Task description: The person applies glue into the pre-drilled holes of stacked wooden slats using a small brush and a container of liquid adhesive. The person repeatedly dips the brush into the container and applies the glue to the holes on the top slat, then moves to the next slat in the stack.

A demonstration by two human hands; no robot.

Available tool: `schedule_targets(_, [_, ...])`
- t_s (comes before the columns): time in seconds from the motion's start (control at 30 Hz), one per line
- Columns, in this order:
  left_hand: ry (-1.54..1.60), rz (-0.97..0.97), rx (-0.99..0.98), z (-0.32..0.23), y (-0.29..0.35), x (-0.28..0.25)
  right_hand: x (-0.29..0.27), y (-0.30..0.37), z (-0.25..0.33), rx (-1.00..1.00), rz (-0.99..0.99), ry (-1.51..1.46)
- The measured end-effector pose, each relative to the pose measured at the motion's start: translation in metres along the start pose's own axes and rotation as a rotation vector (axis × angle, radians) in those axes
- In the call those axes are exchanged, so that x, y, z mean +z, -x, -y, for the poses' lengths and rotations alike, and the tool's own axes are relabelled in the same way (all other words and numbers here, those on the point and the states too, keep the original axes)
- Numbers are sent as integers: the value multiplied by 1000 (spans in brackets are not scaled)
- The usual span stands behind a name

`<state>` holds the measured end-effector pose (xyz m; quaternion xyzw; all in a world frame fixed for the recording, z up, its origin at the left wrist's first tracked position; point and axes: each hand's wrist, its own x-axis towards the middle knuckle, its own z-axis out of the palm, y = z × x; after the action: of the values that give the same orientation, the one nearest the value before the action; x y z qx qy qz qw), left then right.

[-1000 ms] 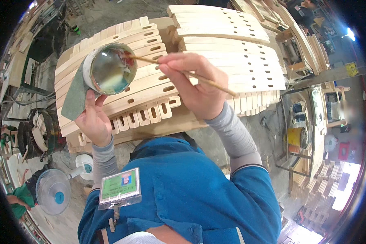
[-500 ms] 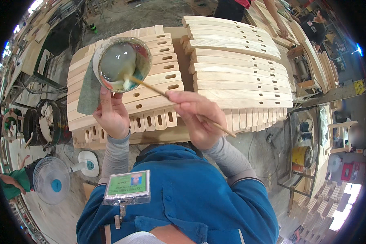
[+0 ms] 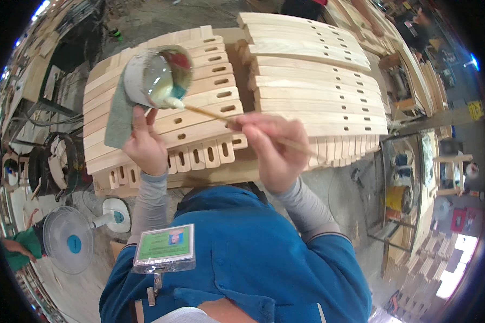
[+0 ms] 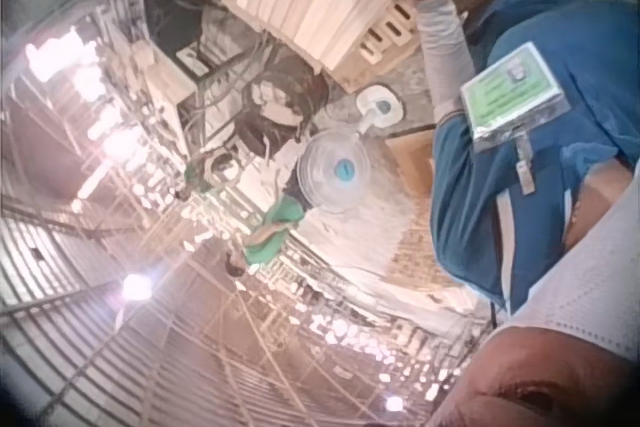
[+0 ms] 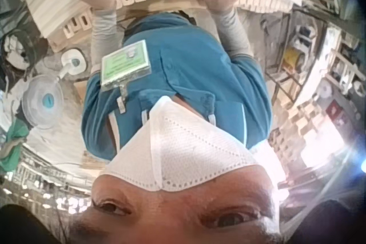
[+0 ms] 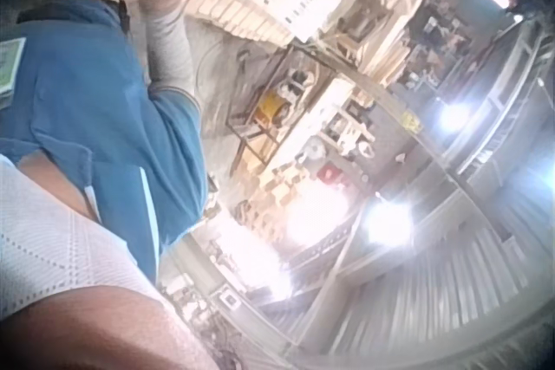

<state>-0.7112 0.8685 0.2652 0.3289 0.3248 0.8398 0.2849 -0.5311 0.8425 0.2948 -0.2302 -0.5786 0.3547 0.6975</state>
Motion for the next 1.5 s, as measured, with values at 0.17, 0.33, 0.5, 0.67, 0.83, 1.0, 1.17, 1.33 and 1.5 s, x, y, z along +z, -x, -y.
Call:
schedule_targets(0.17, [-54,-45,-191,22,-15,-54,-39,-45,4,337,50,265])
schedule_targets(0.33, [-55,-26,-143,29,-30,-67,-56,-48,-14,457,177,532])
schedule_targets(0.5, [-24,-26,-170,35,-32,-76,-51,-45,-24,454,209,622])
schedule_targets(0.67, [7,-28,-176,35,-31,-76,-43,-41,-29,371,248,649])
schedule_targets(0.83, [0,-40,-160,32,-31,-75,-22,-32,-42,317,415,799])
schedule_targets(1.0, [11,-25,-164,38,-31,-80,-12,-28,-37,212,454,855])
schedule_targets(1.17, [-1,-40,-148,36,-31,-79,-14,-33,-35,226,414,873])
schedule_targets(1.33, [-32,-14,-131,35,-31,-73,-6,-28,-41,238,396,832])
schedule_targets(1.5, [-29,-4,-152,34,-31,-74,-18,-29,-43,373,362,721])
